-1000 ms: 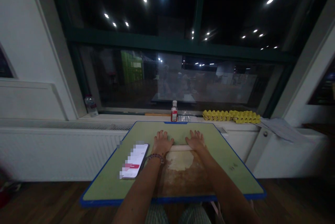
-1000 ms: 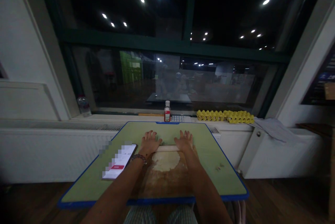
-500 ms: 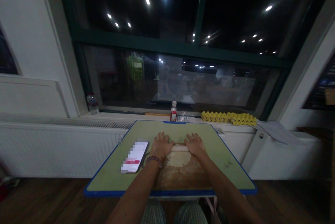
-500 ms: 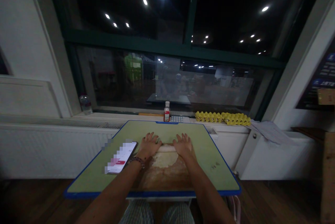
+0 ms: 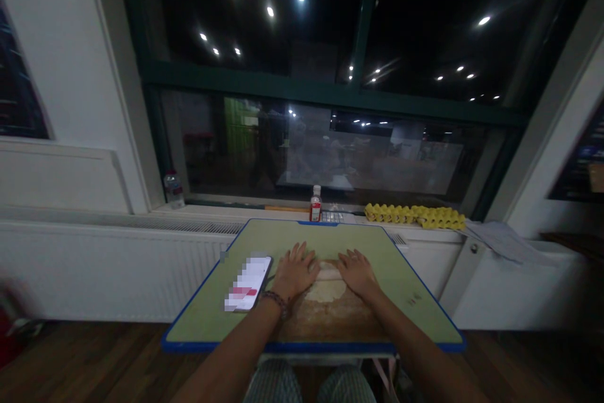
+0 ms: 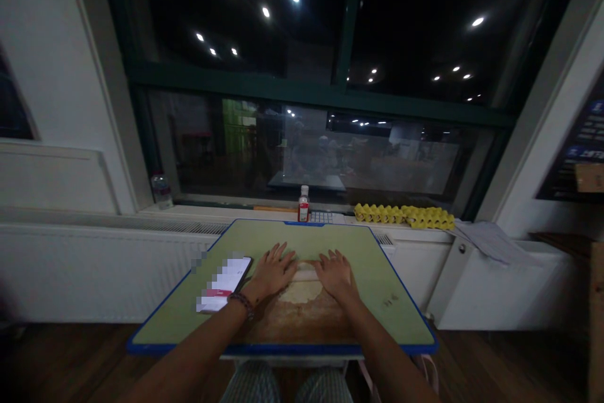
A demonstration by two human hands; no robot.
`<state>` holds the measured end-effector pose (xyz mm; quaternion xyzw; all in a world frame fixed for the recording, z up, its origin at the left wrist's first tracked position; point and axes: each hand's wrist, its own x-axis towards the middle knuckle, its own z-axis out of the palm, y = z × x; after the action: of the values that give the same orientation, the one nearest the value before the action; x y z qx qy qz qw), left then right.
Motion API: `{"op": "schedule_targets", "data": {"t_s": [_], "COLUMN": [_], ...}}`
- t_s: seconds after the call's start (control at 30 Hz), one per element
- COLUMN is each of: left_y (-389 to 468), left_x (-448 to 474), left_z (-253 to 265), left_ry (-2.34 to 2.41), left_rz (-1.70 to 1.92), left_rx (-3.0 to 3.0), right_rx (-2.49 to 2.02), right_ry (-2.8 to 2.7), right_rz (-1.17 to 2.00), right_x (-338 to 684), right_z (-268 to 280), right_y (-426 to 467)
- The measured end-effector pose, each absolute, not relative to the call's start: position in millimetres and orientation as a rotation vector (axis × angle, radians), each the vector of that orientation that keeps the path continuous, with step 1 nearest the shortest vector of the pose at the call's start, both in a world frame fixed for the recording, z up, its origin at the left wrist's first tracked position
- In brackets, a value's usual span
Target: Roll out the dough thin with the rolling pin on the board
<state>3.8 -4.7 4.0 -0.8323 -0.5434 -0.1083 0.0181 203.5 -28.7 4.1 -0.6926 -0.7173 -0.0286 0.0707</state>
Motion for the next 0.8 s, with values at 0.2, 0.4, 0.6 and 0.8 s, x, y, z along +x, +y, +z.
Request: {"op": "schedule_targets", "data": {"t_s": [0.2, 0.4, 0.6, 0.8], "left_y": [-26, -35, -33, -33], "left_x": [4, 6, 8, 12], "left_z": [12, 12, 11, 16], "left_ry": [-1.678, -1.608, -1.600, -1.682], "left_rz": [-0.353, -0.386, -0.394, -0.335], "left_rx": [-2.647, -2.729, -2.676, -2.645], "right_rx": [-2.091, -2.041, -1.992, -2.005], "right_ry": [-2.107, -2.131, -2.185, -2.127], "right_rz": [-0.113, -0.190, -0.177, -0.101], "right_x": [203, 201, 196, 187], "right_z": [-4, -9, -4, -4], "right_y": [-47, -62, -65, -51]}}
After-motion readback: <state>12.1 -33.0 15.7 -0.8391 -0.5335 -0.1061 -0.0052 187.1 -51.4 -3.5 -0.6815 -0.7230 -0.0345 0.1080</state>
